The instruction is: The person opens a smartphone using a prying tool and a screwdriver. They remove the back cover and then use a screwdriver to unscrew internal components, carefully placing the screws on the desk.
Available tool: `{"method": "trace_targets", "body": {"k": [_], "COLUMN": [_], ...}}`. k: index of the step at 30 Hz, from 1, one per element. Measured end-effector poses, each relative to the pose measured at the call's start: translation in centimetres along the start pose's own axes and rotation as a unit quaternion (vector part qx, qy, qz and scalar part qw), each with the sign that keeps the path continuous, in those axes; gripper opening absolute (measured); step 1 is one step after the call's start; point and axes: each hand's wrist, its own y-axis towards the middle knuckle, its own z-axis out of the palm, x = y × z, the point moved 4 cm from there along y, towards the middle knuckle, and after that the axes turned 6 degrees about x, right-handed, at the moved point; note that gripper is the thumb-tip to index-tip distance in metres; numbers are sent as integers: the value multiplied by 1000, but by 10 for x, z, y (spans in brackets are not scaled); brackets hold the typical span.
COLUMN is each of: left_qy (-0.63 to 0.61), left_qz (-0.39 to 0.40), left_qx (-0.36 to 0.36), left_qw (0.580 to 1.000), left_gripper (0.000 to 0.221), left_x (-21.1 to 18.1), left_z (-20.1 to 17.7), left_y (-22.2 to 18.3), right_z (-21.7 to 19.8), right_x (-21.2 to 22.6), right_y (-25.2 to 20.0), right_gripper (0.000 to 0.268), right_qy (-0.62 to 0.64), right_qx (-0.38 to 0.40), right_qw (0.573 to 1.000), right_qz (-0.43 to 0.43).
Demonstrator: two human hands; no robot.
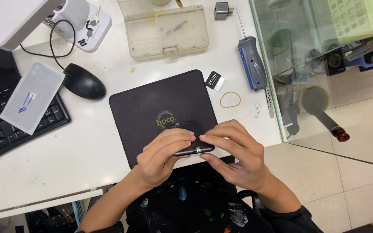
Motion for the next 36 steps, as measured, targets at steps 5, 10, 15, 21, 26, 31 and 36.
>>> {"method": "trace_targets", "body": {"k": [5,10,15,21,26,31,36], "left_qy": [22,31,61,56,-33,-2,85], "left_qz": [15,18,-17,-111,-64,-29,-77], "left_qx": [18,27,24,-39,-62,-47,-26], "left_qw": [999,999,998,991,995,998,993], "left_gripper": [22,26,23,4,16,25,25], "left_x": [-1,-4,-9,12,67,92,74], "left_z": [4,1,8,12,-2,-14,-12], "left_y": [1,5,1,-45,-80,-84,-77], "right_z": [-6,-11,-14,-38,-84,-122,-118], "right_x": [1,2,11,-5,-67,-247,-408], "right_y": [0,8,1,-93,-202,-250,-234], "right_gripper": [29,25,23,19,12,13,19], "right_qy": [19,52,46,17,-76,130,76], "right_qx": [29,82,26,-117,-293,-421,-345], "right_qw": [999,994,998,989,952,857,843], "right_qz": [11,46,-45,-90,-50,268,406]}}
